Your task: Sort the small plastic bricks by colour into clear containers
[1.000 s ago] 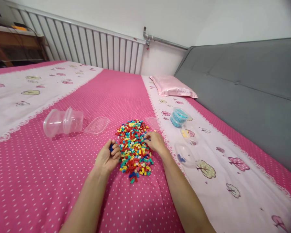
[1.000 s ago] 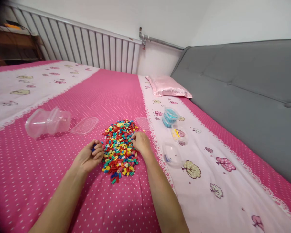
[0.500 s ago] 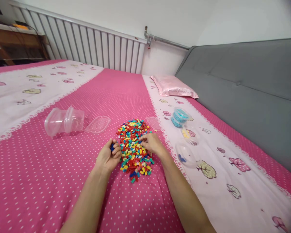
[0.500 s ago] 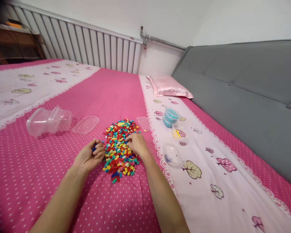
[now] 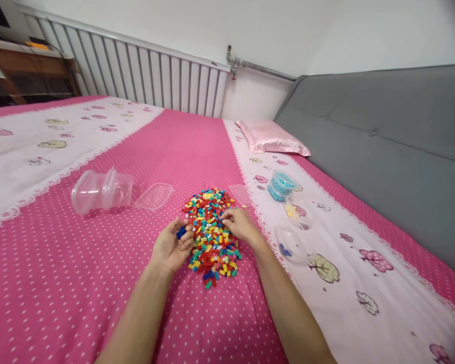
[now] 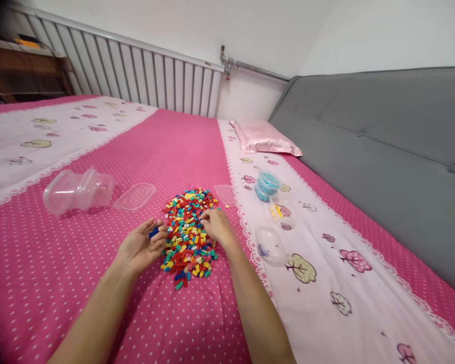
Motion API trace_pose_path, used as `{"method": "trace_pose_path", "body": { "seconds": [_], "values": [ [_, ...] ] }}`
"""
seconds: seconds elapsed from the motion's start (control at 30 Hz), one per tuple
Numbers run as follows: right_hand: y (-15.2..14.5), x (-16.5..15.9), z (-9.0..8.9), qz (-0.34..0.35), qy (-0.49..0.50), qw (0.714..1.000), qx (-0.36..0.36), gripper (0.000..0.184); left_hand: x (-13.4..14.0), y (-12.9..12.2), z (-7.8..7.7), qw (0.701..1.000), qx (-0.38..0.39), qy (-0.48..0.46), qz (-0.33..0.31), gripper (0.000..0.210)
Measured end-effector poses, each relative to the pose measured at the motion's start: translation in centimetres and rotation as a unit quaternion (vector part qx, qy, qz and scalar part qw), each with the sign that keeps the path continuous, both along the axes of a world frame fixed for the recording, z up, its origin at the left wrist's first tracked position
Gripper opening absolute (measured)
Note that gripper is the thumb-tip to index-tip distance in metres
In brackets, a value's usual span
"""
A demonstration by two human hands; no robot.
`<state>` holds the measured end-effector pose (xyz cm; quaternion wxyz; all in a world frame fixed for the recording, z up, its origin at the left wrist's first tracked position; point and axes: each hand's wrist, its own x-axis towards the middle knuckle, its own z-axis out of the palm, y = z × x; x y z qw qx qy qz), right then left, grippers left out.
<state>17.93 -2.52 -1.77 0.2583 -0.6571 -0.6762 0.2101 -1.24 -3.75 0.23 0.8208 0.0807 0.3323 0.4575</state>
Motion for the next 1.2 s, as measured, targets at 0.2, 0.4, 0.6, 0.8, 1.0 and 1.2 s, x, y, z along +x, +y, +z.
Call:
{"method": "trace_pose_path", "body": {
  "seconds": [0.2,0.4,0.6,0.8,1.0,1.2],
  "values": [
    [-0.1,0.0,0.1,0.005,-0.002,1.0,-0.012,0.019,-0.1,0.1,-0.1,1.0,0.0,-0.003,0.004,0.026],
    [-0.6,-0.3,0.9,0.037,-0.052,0.998,-0.028,0.023,-0.1,0.1,-0.2,1.0,0.002,0.0,0.006,0.026],
    [-0.7,-0.6,0.7,0.033,-0.071,0.996,-0.04,0.02,-0.1,0.0,0.0,1.0,0.0,-0.001,0.009,0.026],
    [-0.4,-0.1,0.3,0.017,-0.05,0.999,-0.013,0.015,0.1,-0.1,0.1,1.0,0.003,0.0,-0.004,0.024],
    [-1.7,-1.7,2.7,0.081,0.08,0.988,0.1,0.018,1.5,-1.1,0.6,0.996,0.013,0.027,-0.089,0.025],
    [-2.3,-2.8,3.7,0.148,0.137,0.968,0.151,0.024,2.1,-1.5,0.5,0.995,-0.001,-0.003,-0.103,0.029]
  ]
}}
